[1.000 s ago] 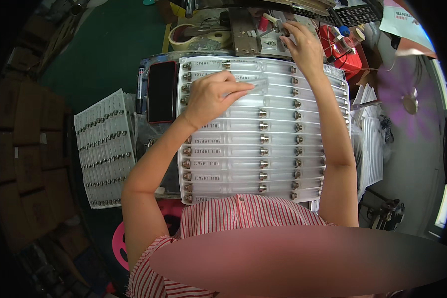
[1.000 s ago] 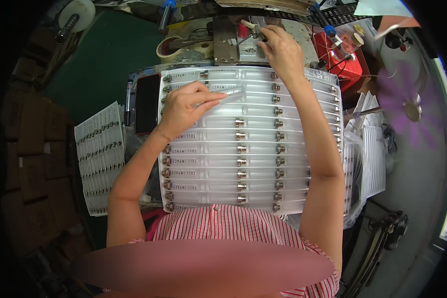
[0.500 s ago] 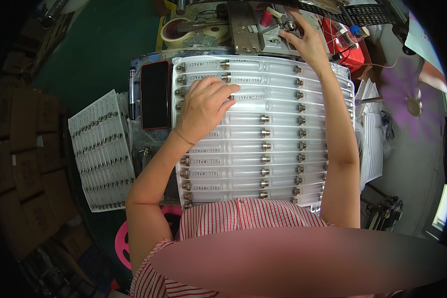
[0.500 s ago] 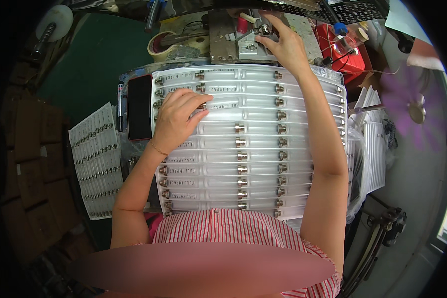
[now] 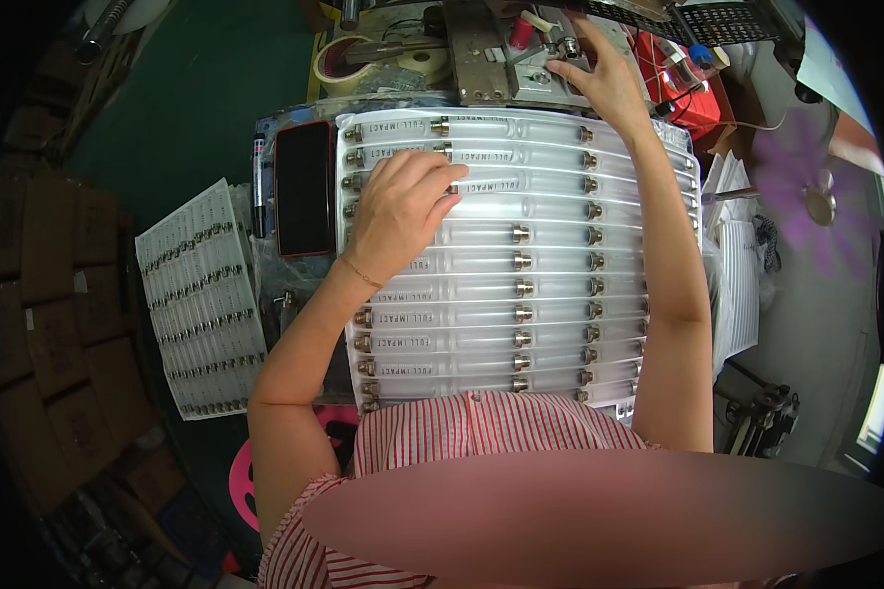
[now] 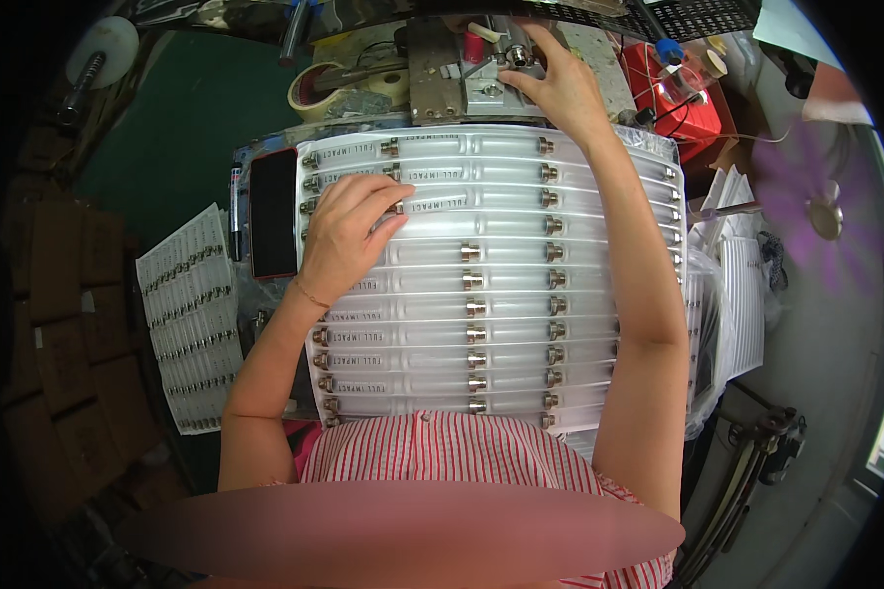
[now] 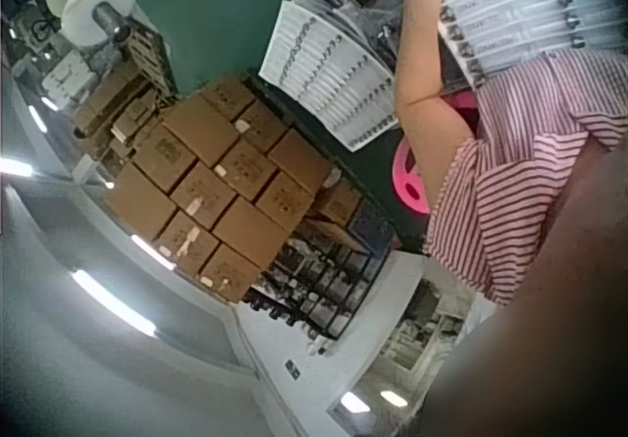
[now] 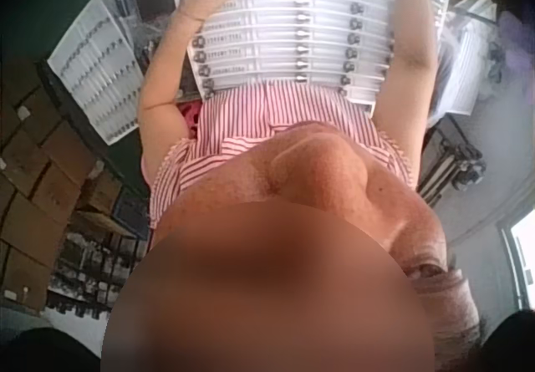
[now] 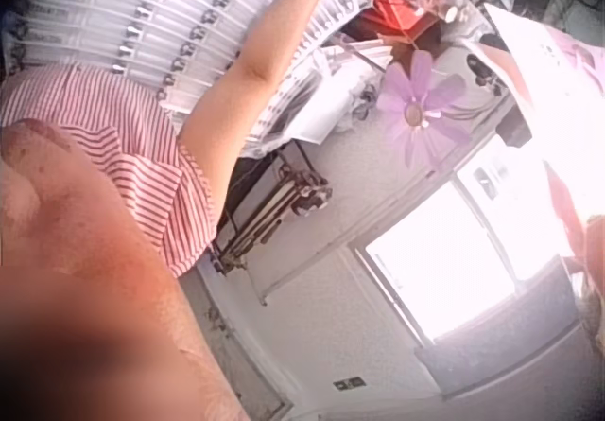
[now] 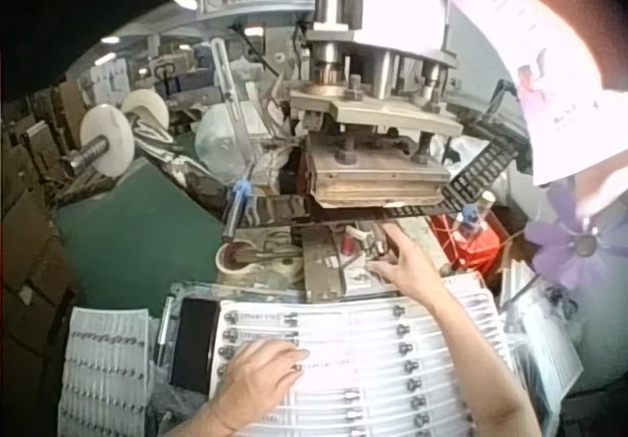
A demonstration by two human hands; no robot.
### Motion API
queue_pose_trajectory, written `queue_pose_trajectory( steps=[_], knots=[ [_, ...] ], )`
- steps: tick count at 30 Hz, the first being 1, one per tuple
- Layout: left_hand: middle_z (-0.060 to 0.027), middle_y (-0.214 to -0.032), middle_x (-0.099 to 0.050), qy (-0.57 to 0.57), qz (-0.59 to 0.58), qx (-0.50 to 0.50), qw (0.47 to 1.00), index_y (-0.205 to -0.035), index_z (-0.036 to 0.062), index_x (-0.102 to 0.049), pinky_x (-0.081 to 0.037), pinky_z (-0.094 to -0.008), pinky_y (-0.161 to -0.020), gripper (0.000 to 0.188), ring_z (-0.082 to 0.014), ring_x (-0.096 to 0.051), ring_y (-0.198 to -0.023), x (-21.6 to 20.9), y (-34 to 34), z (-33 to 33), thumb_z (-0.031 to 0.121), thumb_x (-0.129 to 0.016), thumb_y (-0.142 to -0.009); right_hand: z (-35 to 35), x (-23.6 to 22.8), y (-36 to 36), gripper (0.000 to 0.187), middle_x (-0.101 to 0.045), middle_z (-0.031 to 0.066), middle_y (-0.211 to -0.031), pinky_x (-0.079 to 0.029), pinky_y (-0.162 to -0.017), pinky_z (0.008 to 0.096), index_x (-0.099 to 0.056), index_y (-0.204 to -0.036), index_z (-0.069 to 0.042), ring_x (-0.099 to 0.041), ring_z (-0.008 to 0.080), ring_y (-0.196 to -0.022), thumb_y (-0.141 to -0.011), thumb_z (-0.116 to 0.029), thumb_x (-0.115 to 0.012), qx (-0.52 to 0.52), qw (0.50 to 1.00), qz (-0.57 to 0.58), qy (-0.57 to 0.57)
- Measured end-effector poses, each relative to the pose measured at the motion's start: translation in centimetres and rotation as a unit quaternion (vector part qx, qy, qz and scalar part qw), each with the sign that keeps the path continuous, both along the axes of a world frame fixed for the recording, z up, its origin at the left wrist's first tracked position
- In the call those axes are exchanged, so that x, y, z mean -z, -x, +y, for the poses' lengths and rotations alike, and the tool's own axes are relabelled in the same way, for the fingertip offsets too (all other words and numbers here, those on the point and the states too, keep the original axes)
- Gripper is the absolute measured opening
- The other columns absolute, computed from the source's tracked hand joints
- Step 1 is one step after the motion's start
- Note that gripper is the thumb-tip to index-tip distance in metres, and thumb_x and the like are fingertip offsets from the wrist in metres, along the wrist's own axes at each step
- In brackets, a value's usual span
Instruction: Assembling small metal components into glass vials and organizing them in a tray.
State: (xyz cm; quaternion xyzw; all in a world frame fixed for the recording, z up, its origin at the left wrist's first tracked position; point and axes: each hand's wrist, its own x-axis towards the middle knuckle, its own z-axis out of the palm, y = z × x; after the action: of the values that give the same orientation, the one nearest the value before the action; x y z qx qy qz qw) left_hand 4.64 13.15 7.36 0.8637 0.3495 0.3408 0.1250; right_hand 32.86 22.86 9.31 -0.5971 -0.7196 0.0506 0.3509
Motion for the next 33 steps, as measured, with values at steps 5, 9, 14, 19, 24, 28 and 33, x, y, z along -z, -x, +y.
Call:
queue_pose_trajectory(
  steps=[5, 9, 14, 19, 24, 28, 33],
  knots=[
    [-0.0088, -0.093, -0.060, 0.020, 0.015, -0.003, 1.000, -0.098, 0.0053, -0.065, -0.046, -0.0349, -0.080, 0.026, -0.0270, -0.057, -0.088, -0.4, -0.1, 0.9, 0.009, -0.069, -0.073, -4.0, -2.3, -1.6, 0.060, -0.065, 0.0143, -0.101, -0.050, -0.072, 0.0362, -0.051, -0.130, -0.019, -0.064, 0.0260, -0.086, -0.075, -0.026, -0.074, 0.016, 0.997, -0.072, -0.009],
    [-0.0091, -0.092, -0.060, 0.028, 0.018, 0.010, 0.999, -0.096, 0.0029, -0.063, -0.047, -0.0346, -0.080, 0.024, -0.0270, -0.057, -0.091, -0.9, 0.2, 1.5, 0.008, -0.068, -0.074, -11.9, -2.3, 2.8, 0.036, -0.064, 0.0092, -0.093, -0.050, -0.072, 0.0346, -0.063, -0.111, -0.009, -0.060, 0.0234, -0.081, -0.077, -0.019, -0.071, -0.125, 0.989, -0.010, 0.075],
    [-0.0091, -0.094, -0.062, -0.020, -0.040, 0.021, 0.999, -0.100, 0.0061, -0.066, -0.049, -0.0344, -0.076, 0.019, -0.0267, -0.060, -0.087, -2.3, 1.4, -0.8, 0.011, -0.063, -0.083, -15.0, -0.6, 6.3, 0.028, -0.063, 0.0044, -0.098, -0.045, -0.081, 0.0366, -0.063, -0.095, -0.005, -0.056, 0.0220, -0.094, -0.070, -0.013, -0.073, -0.221, 0.957, -0.187, 0.000],
    [-0.0103, -0.094, -0.065, 0.104, -0.083, -0.015, 0.991, -0.106, 0.0042, -0.065, -0.049, -0.0290, -0.070, 0.022, -0.0203, -0.063, -0.079, -2.9, 2.4, -2.5, 0.018, -0.058, -0.091, -14.7, -3.5, 7.4, 0.027, -0.065, 0.0044, -0.096, -0.051, -0.078, 0.0301, -0.064, -0.099, -0.006, -0.062, 0.0184, -0.089, -0.073, -0.001, -0.071, -0.188, 0.975, 0.084, 0.085],
    [-0.0044, -0.087, -0.065, 0.293, -0.230, 0.017, 0.928, -0.106, 0.0014, -0.064, -0.047, -0.0213, -0.065, 0.027, -0.0078, -0.058, -0.073, -5.0, 2.0, -2.1, 0.013, -0.069, -0.082, -12.2, -4.5, 6.6, 0.029, -0.062, 0.0077, -0.107, -0.050, -0.081, 0.0275, -0.063, -0.106, -0.004, -0.059, 0.0150, -0.094, -0.078, 0.004, -0.066, -0.302, 0.918, 0.237, 0.095],
    [-0.0034, -0.084, -0.065, 0.182, -0.264, 0.000, 0.947, -0.107, 0.0093, -0.065, -0.048, -0.0210, -0.062, 0.039, -0.0075, -0.056, -0.066, -4.7, -0.2, -0.2, 0.010, -0.078, -0.071, -11.3, -4.7, 5.1, 0.043, -0.059, 0.0076, -0.117, -0.049, -0.089, 0.0280, -0.055, -0.123, -0.002, -0.058, 0.0143, -0.100, -0.081, 0.006, -0.062, -0.281, 0.887, 0.323, 0.175],
    [-0.0027, -0.090, -0.063, 0.122, -0.197, 0.036, 0.972, -0.110, 0.0109, -0.063, -0.049, -0.0231, -0.064, 0.047, -0.0114, -0.056, -0.073, -4.8, -3.9, 2.0, 0.010, -0.080, -0.066, -11.4, -4.8, 1.6, 0.049, -0.057, 0.0103, -0.119, -0.049, -0.088, 0.0270, -0.049, -0.129, 0.000, -0.057, 0.0134, -0.100, -0.082, 0.006, -0.060, -0.237, 0.908, 0.309, 0.153]
  ],
)
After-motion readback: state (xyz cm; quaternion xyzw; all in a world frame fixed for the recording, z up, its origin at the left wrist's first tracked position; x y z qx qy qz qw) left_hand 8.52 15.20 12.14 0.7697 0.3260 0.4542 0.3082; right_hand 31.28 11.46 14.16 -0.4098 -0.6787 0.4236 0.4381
